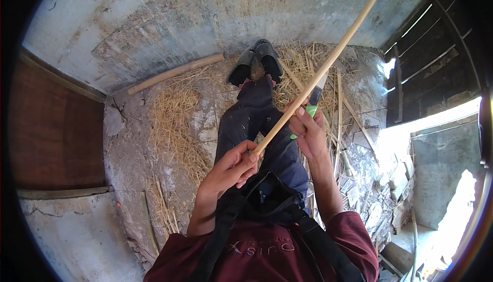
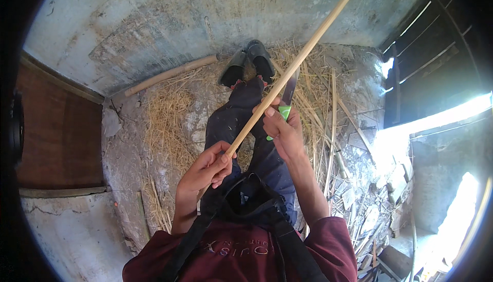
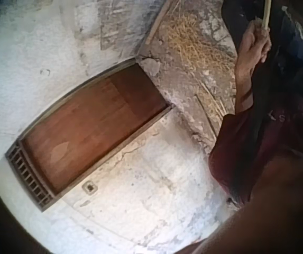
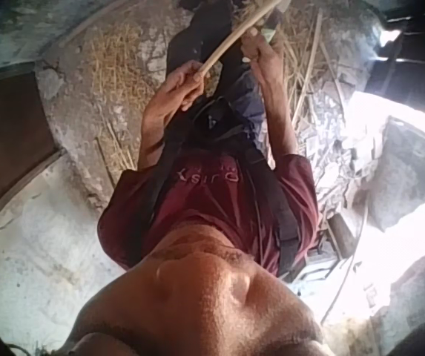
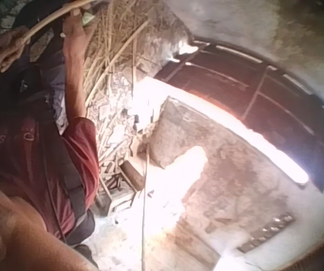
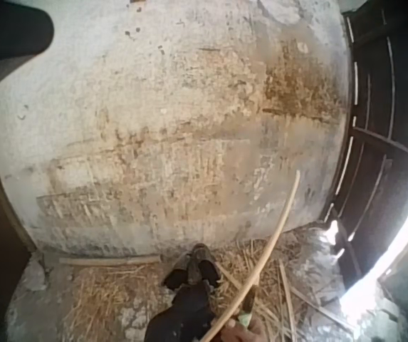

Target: The person carves a wooden stick with a knife, peeling away thin strips of bark and wood while sitting on the floor.

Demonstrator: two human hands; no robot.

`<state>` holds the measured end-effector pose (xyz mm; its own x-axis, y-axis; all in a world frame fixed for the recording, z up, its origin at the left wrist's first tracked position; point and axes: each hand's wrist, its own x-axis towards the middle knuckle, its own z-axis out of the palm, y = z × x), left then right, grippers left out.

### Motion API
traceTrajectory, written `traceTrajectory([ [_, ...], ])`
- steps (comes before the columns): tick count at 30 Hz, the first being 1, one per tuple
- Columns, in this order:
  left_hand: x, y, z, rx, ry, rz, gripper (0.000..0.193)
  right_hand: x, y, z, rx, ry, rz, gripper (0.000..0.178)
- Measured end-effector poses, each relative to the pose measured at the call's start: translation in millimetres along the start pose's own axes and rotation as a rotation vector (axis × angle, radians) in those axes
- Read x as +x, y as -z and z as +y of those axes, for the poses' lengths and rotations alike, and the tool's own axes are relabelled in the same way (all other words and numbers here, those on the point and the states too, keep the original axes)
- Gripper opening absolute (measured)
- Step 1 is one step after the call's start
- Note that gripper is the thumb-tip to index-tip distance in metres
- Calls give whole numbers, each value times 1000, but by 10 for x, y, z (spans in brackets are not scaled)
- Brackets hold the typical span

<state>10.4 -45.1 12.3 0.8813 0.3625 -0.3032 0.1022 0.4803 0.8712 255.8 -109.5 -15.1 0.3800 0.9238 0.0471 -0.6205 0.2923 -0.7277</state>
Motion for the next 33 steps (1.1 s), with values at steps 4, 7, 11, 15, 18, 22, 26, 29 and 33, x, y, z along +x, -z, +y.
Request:
traceTrajectory([
  [4, -15, -52, -22, 83, -61, 73, 21, -38, -11, -87, -52, 43, -10, 22],
  [7, 13, -86, -78, 72, -172, 150, 17, -49, -66, -161, -62, 122, 28, 24],
  [11, 53, 96, -224, 169, -233, 98, 16, -52, -171, -267, -169, 171, 104, 28],
  [15, 16, 74, -178, 62, -190, 113, 16, -54, -120, -325, -365, 214, 227, 46],
  [18, -26, 13, -91, 71, -216, 158, 16, -75, -208, -394, -493, 318, 355, 46],
  [22, -27, -74, -9, 26, -238, 185, 18, -203, -84, -321, -451, 458, 338, 35],
  [26, 0, -117, 9, 31, -221, 220, 22, -382, -131, -197, -740, 518, 155, 27],
  [29, -4, -162, 39, 24, -206, 222, 21, -433, -140, -156, -1050, 632, -32, 28],
  [33, -1, -230, 57, 50, -234, 231, 22, -422, -242, -127, -1201, 690, -206, 27],
])
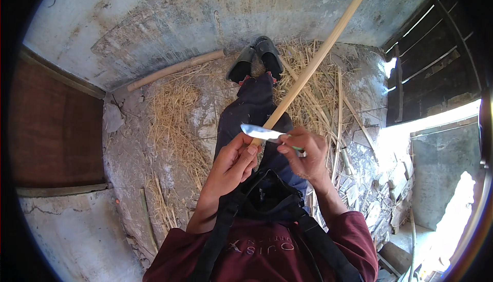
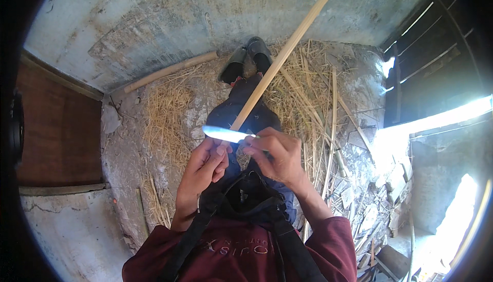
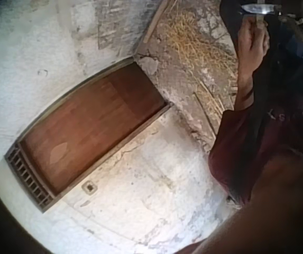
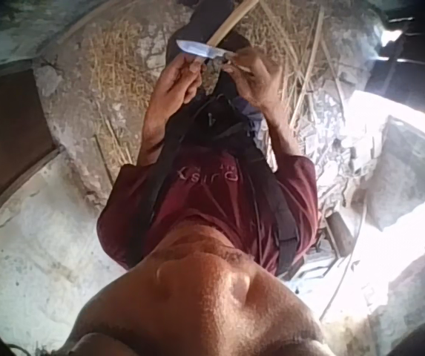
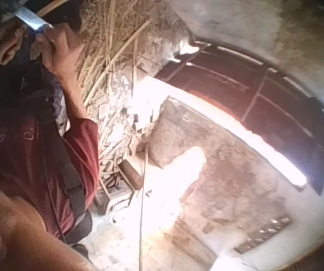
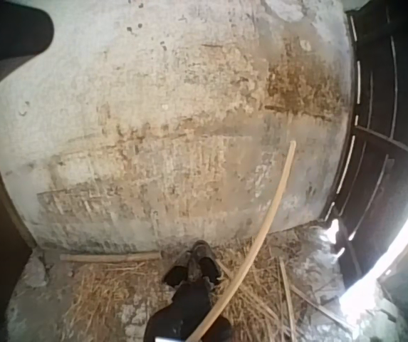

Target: The person carves a wooden stick with a knife, peeling away thin strips of bark and wood while sitting on the floor.

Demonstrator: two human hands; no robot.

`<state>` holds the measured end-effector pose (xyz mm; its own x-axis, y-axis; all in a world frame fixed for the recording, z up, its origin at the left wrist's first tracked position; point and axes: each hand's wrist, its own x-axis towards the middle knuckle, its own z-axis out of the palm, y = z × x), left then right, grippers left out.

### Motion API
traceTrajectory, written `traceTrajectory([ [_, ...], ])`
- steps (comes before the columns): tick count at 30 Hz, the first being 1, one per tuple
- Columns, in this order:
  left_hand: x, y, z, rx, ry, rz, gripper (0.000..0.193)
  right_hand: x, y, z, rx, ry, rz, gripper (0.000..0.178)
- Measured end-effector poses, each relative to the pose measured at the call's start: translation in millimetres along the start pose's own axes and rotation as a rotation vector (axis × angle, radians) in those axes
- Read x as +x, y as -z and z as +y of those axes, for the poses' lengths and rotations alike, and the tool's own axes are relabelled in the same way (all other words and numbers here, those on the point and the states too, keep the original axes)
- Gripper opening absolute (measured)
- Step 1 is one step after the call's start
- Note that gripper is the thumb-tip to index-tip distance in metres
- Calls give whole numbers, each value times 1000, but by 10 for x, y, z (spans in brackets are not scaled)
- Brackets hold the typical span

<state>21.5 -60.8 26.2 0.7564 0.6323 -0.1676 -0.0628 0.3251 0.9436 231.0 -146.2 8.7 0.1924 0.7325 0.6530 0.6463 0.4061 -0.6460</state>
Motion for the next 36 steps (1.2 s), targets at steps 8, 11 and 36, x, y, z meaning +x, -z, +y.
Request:
traceTrajectory([
  [8, -48, 0, 40, 105, -64, -31, 21, 7, -75, -66, -107, 120, -38, 29],
  [11, -43, 34, 27, 64, -41, -50, 22, 15, -75, -104, -122, 142, -48, 29],
  [36, -46, 45, -17, 346, -93, 33, 32, 34, -56, -159, -117, 113, -24, 25],
])
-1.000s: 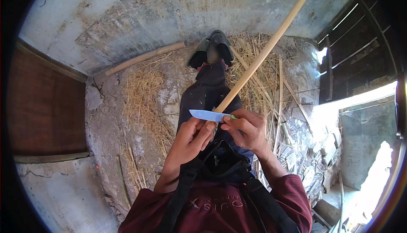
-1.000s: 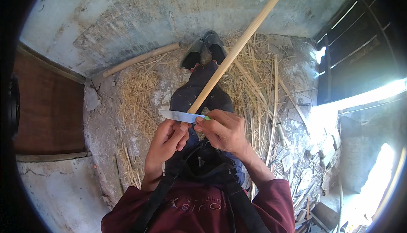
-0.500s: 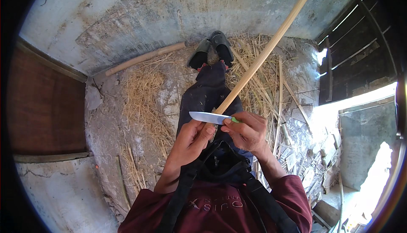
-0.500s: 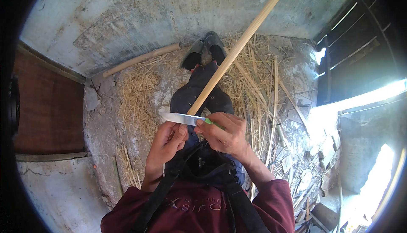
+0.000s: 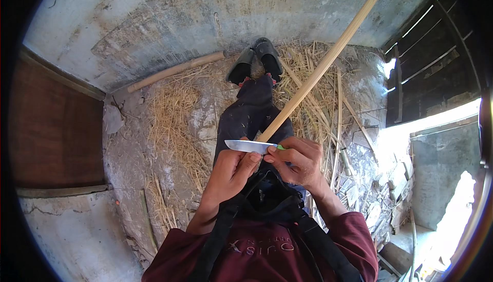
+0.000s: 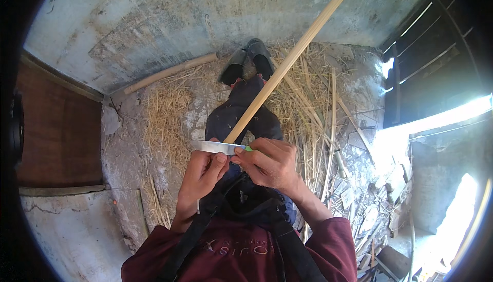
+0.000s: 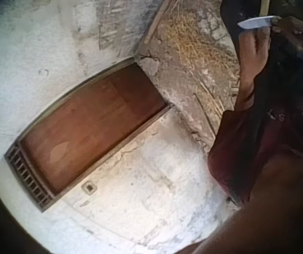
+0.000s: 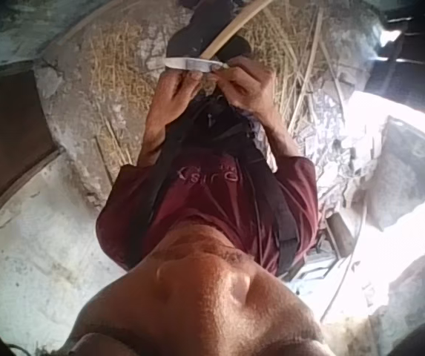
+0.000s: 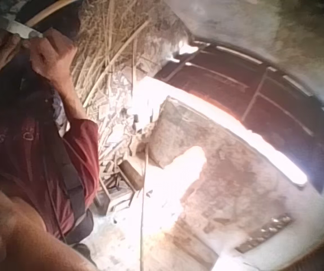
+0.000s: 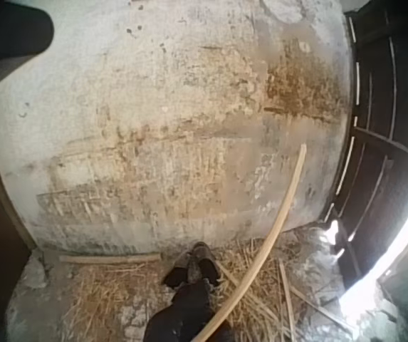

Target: The person carves a wooden stick with a knife, peeling away thin strips of bark and wood while sitting on the floor.

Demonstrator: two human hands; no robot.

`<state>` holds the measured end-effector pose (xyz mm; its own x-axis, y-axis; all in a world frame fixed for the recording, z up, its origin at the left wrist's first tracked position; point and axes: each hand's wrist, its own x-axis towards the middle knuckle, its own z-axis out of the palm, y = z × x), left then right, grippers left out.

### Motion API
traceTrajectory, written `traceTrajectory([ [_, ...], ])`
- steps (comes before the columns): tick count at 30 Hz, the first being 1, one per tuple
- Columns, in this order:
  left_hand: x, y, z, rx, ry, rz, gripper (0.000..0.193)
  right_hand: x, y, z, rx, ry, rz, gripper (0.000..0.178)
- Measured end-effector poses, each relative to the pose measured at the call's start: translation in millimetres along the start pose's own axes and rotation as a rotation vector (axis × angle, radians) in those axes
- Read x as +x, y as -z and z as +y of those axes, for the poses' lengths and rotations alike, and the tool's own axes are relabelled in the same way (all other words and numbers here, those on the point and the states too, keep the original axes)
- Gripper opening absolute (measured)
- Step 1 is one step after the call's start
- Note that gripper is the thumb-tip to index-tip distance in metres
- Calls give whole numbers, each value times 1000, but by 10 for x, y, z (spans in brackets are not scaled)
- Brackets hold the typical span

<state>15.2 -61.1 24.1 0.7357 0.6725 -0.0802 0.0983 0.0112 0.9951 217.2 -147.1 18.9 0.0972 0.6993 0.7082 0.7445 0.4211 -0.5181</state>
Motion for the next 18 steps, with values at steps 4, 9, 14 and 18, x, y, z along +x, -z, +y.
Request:
traceTrajectory([
  [4, -8, -40, 94, -55, 4, 14, 35, 35, -2, -39, 16, -21, 15, 24],
  [9, -4, -7, 46, 41, -20, 2, 35, 39, 0, -59, 43, -37, 9, 26],
  [14, 20, -24, 102, 37, -118, -43, 37, -2, -25, -45, 72, -17, 39, 29],
  [18, 25, -49, 77, 72, -134, -23, 40, 36, -17, -76, 43, 0, 48, 28],
])
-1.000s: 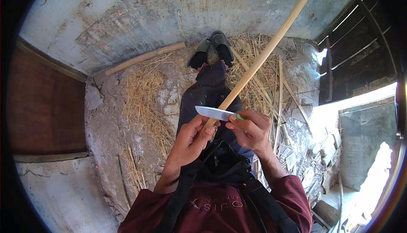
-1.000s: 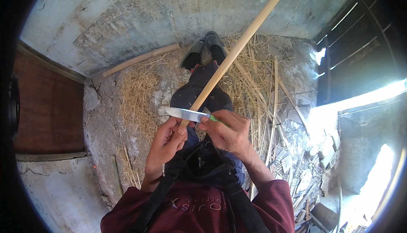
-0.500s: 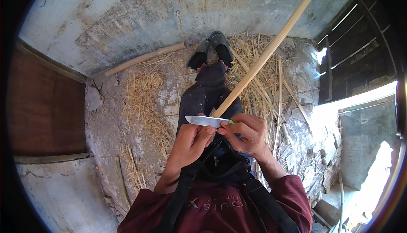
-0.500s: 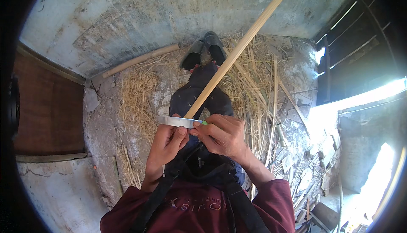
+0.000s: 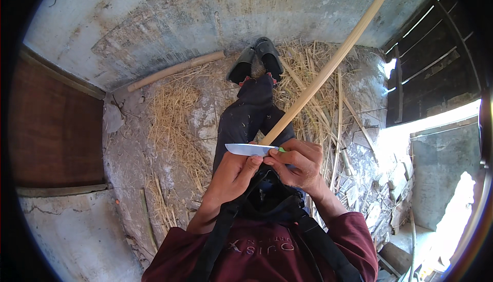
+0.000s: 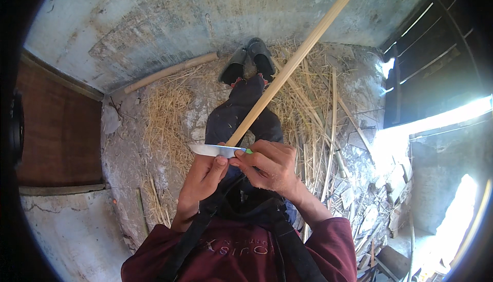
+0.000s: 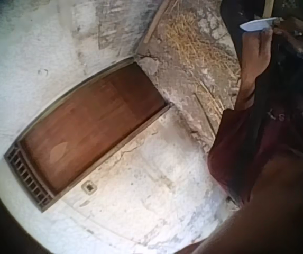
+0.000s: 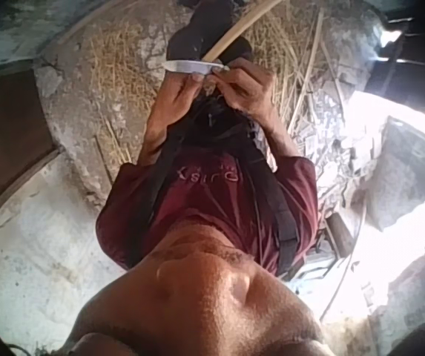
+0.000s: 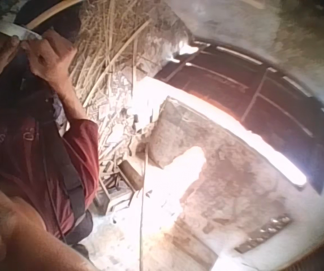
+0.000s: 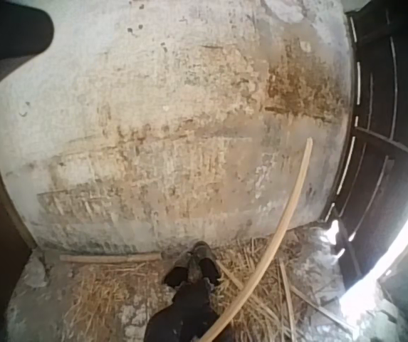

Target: The person carves a wooden stick with a knife, peeling away thin strips of bark and wood while sitting on the floor.

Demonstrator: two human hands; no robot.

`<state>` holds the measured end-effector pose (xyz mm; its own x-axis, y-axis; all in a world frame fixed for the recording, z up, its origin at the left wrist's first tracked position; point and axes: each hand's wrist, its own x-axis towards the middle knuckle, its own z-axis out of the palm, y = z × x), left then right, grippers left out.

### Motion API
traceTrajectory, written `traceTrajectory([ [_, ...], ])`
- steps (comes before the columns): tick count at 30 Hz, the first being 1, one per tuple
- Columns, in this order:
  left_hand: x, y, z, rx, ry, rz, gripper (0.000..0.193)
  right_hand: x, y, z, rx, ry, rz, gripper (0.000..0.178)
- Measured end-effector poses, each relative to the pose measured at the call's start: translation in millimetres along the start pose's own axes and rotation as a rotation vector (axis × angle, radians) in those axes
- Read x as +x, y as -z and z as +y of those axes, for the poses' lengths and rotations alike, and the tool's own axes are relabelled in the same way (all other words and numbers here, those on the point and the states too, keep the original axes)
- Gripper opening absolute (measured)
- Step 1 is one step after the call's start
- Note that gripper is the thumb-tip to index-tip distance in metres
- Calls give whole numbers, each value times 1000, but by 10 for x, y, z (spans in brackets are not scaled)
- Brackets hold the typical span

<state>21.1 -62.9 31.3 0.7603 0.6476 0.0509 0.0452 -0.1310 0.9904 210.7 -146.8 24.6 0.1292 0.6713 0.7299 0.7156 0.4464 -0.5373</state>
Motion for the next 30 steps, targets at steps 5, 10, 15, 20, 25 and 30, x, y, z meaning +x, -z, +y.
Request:
traceTrajectory([
  [5, -44, 5, 0, 96, 60, 13, 45, -10, -20, -11, -49, -10, 33, 27],
  [10, -45, 10, -5, 125, 42, 13, 43, 19, 16, -14, -47, -10, 18, 27],
  [15, -94, 1, 24, 132, 121, -11, 38, 84, 144, 162, -65, -109, 200, 26],
  [20, -166, 18, -80, -67, 194, -32, 36, 71, 148, 195, -49, -148, 189, 25],
  [25, -140, 18, -52, -198, 190, -59, 34, -7, 82, 93, -62, -76, 72, 25],
  [30, -142, -2, -63, -208, 193, -47, 32, -61, -43, 26, -42, -25, 23, 25],
])
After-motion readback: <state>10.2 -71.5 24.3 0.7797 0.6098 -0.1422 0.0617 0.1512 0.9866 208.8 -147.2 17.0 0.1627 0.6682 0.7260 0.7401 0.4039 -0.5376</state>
